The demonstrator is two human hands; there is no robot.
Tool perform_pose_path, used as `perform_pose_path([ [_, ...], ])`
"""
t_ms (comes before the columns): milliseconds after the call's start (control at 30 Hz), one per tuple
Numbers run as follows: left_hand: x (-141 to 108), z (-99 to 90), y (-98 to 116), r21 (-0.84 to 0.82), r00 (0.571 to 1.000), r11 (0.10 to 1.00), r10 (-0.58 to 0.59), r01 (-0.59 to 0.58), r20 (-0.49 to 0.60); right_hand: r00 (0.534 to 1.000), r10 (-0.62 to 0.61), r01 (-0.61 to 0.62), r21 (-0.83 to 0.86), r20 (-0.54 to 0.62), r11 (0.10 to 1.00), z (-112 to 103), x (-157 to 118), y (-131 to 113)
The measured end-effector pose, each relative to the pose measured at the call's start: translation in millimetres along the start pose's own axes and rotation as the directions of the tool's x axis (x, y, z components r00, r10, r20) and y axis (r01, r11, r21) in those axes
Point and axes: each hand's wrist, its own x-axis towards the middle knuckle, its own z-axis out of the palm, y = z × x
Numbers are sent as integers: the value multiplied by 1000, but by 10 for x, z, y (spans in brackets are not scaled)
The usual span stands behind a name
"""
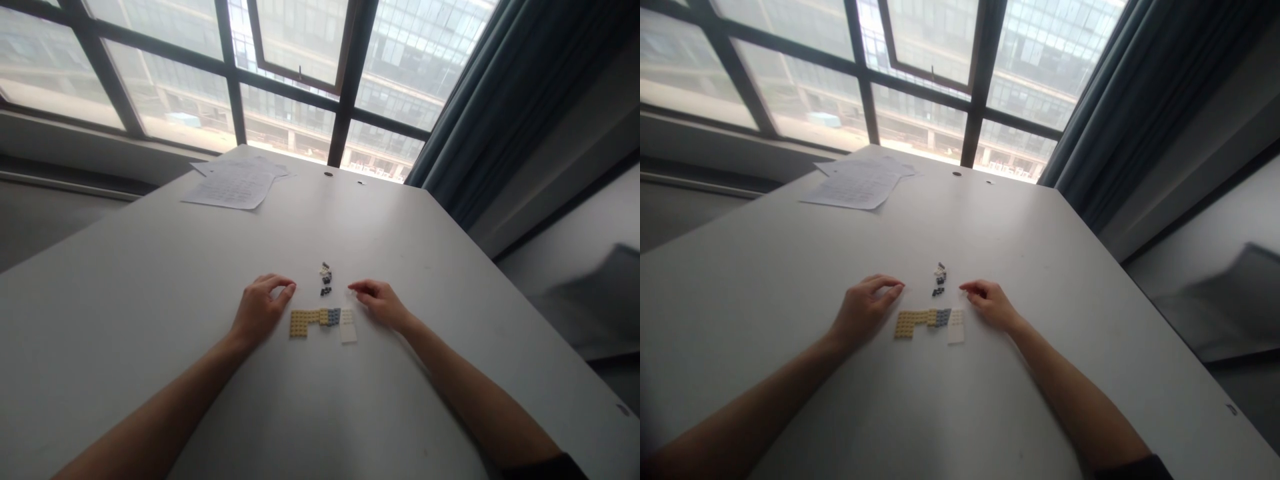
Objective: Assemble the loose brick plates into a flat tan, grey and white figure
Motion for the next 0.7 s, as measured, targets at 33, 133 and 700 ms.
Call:
perform_pose_path([
  [33,-1,-1,0,-2,1000,1000,-1,1,2,998,62,-61,98,-5,993,-19,14,-7],
  [133,-4,-6,6,-6,1000,1000,-4,4,6,975,218,-218,327,39,920,-70,45,-44],
  [700,-9,-9,22,0,1000,1000,-1,1,15,970,-191,232,-352,148,907,73,-60,-112],
])
